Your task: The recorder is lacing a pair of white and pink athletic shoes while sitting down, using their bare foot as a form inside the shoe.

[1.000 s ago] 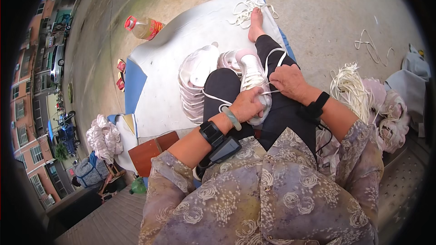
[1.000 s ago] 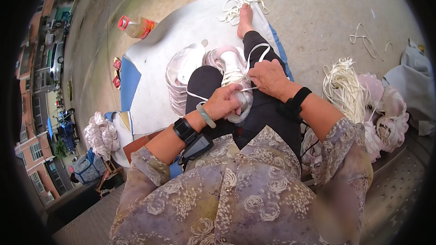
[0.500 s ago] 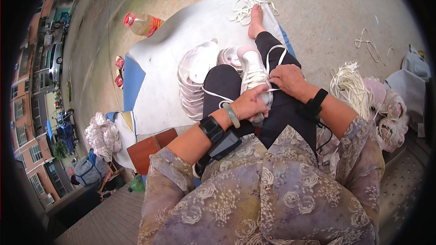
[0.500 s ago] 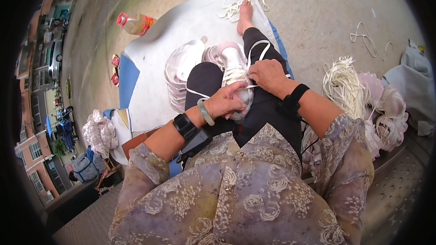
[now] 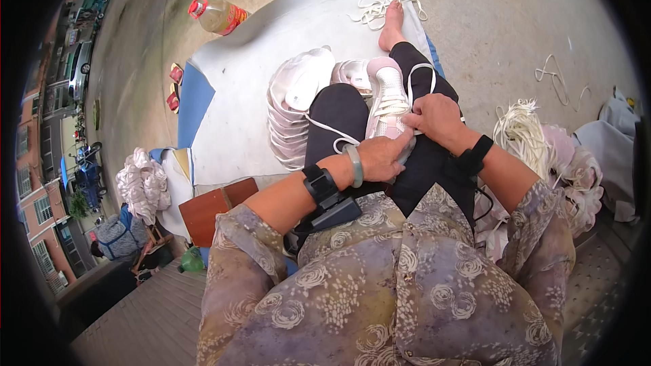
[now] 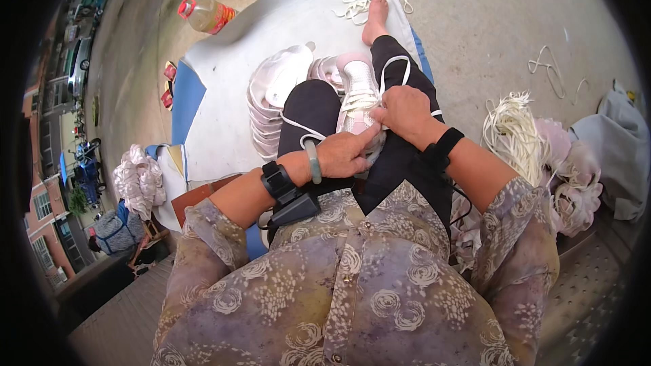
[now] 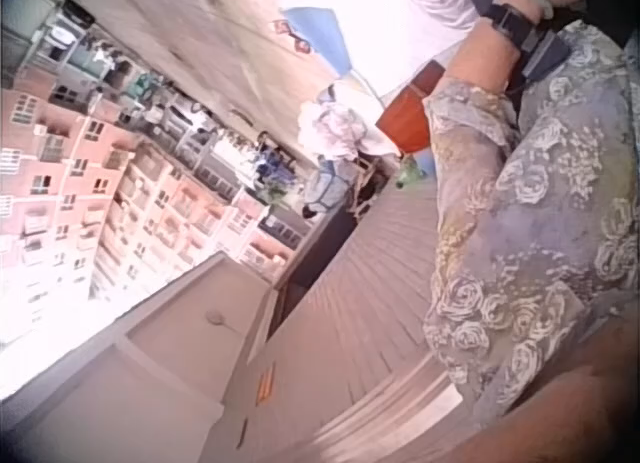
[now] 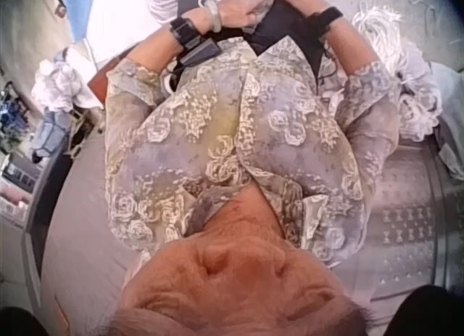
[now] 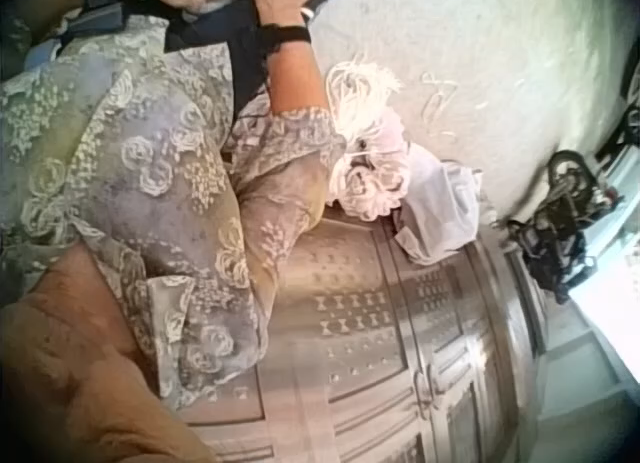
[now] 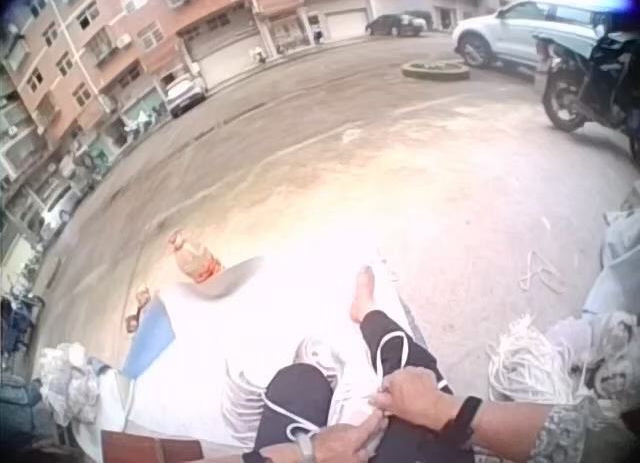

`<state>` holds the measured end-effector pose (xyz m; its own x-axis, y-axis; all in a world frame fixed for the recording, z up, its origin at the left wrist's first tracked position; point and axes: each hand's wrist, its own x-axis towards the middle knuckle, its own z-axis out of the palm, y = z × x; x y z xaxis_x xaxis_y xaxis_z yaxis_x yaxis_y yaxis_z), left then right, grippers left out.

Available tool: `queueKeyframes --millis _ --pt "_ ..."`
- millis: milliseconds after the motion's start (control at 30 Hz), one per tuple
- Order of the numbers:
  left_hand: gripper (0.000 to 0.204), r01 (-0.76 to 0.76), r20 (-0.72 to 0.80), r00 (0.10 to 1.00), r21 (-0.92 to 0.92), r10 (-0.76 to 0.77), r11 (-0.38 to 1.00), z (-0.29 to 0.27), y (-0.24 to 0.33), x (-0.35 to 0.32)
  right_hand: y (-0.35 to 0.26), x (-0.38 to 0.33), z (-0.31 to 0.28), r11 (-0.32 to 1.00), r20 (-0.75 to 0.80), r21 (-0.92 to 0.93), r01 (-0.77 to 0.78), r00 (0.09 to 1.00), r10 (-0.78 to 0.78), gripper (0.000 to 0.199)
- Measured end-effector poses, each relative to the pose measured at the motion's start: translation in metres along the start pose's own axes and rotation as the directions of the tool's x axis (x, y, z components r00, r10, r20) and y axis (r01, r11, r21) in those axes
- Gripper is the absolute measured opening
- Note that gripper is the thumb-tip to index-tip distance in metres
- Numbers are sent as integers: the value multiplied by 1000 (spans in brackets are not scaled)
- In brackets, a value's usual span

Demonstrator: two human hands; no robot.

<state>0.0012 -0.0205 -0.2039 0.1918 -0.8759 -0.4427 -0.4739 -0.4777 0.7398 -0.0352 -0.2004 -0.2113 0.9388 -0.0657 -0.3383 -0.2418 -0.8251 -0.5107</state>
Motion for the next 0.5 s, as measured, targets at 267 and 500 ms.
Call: queueKeyframes --millis 267,500 --pt "14 94 -526 849 55 -51 994 -7 -11 24 -6 0 2 998 115 31 -48 992 44 25" --pt "13 258 -501 852 150 -151 954 -10 1 37 -2 0 6 992 86 106 -70 994 61 22"
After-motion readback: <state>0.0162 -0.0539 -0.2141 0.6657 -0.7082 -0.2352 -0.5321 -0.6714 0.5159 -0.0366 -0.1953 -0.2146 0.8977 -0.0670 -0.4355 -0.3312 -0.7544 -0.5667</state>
